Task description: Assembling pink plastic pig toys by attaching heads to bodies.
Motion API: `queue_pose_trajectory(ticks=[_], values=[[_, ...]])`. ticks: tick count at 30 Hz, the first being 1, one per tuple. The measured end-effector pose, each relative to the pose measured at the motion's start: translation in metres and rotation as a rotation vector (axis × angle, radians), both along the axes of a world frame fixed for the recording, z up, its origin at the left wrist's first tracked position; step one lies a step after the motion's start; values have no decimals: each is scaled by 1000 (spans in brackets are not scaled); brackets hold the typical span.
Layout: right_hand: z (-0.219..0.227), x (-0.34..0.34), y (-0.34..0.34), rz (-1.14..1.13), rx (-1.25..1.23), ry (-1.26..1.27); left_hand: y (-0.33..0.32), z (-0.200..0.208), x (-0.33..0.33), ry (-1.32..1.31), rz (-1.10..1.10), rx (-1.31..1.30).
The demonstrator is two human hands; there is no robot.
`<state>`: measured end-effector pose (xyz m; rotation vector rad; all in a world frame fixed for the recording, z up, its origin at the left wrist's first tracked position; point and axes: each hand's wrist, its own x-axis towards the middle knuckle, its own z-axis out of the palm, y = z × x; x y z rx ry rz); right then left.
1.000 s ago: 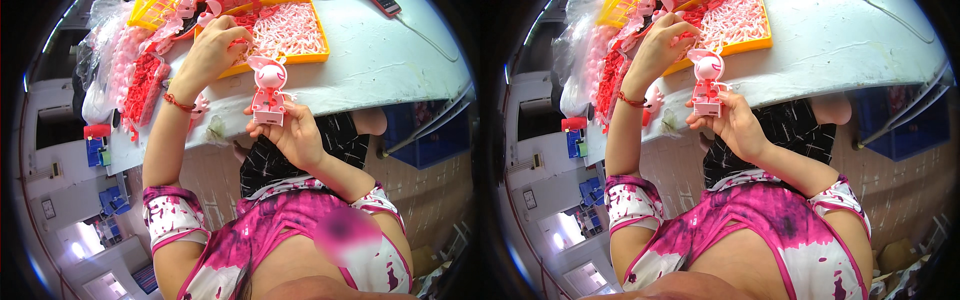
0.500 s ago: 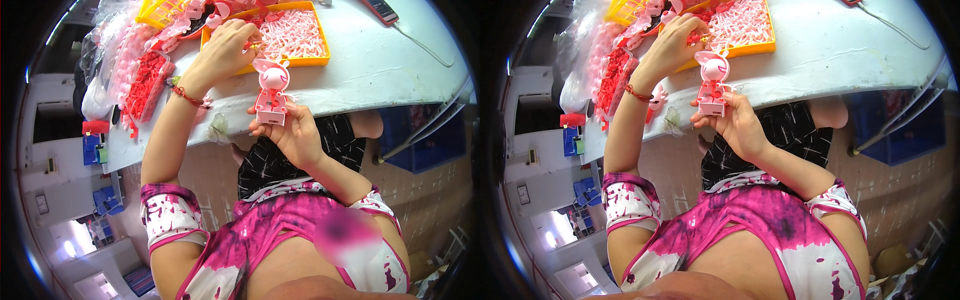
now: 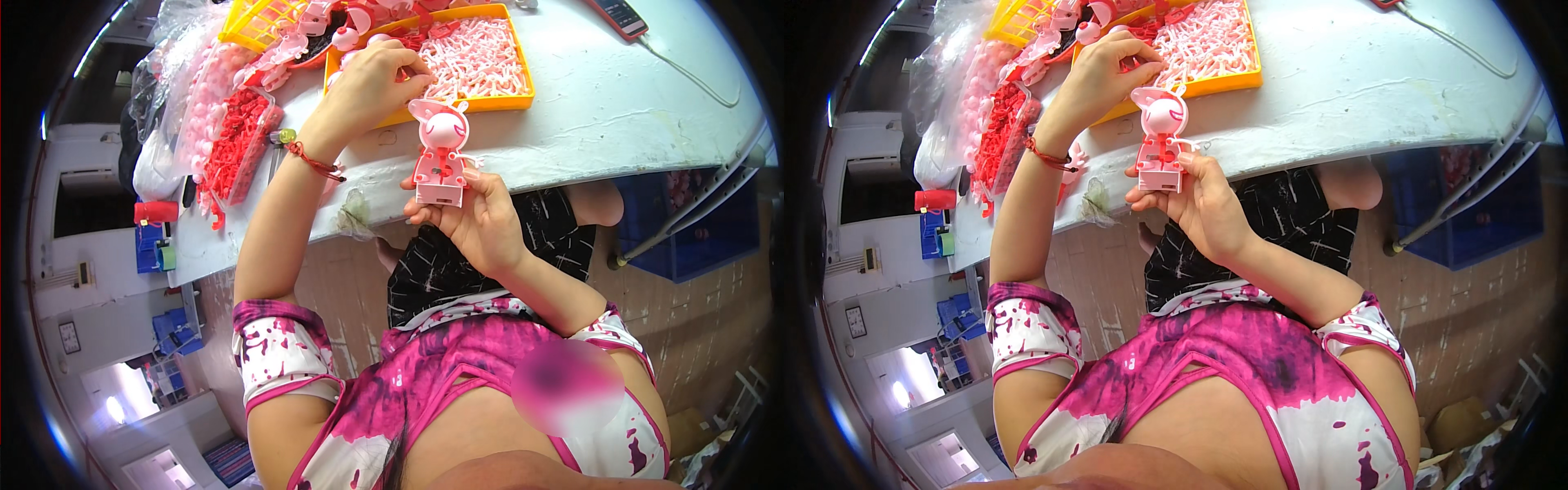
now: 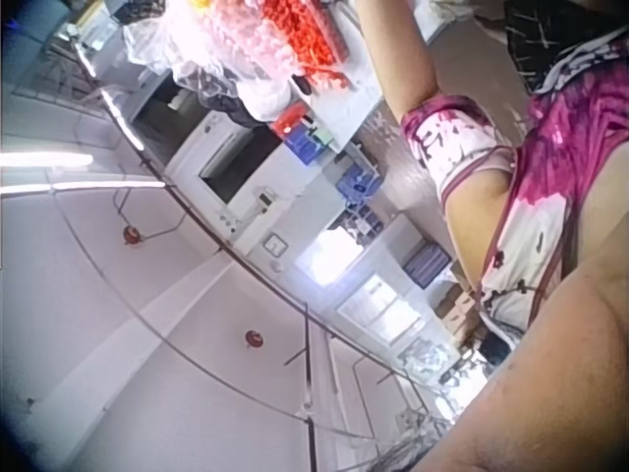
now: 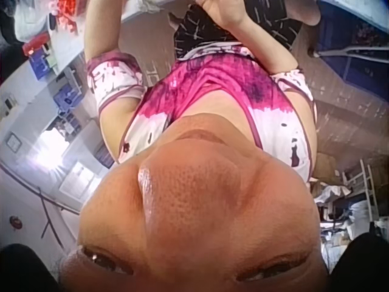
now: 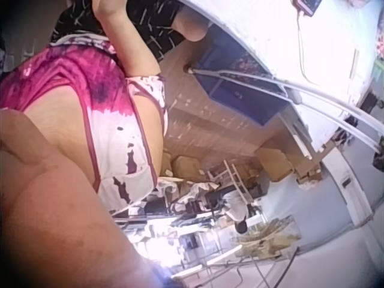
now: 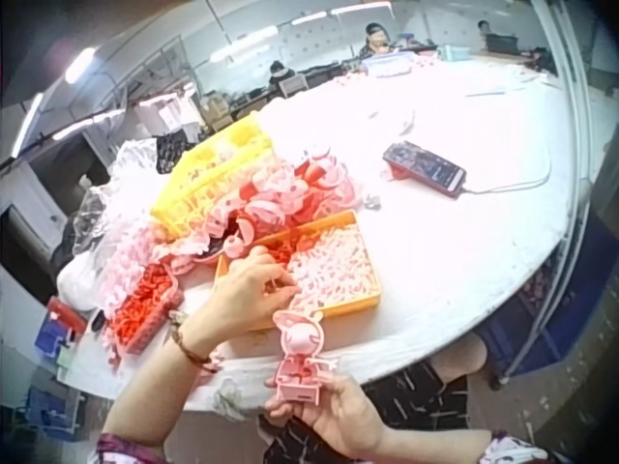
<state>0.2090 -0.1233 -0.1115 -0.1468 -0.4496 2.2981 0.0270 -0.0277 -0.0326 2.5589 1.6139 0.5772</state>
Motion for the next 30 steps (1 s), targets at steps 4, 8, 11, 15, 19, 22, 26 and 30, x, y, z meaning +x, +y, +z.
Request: queue_pose_trajectory(ticks=[4, 8, 11, 15, 19, 22, 26, 30], values=[[-2, 1, 0, 10, -2, 3, -6, 2, 3, -99, 154, -47], [2, 4, 3, 29, -28, 8, -29, 9, 1, -467, 156, -41], [2, 7, 5, 36, -94, 9, -66, 24, 19, -726, 184, -114], [6, 7, 4, 66, -108, 47, -102, 13, 15, -833, 86, -93], [10, 10, 4, 167, -145, 81, -121, -5, 10, -813, 19, 43], [7, 11, 3, 237, -168, 90, -132, -4, 1, -435, -32, 109], [10, 12, 1, 309, -152, 130, -137, -9, 3, -484, -17, 142], [15, 13, -2, 324, -157, 80, -137, -9, 1, -460, -49, 110]])
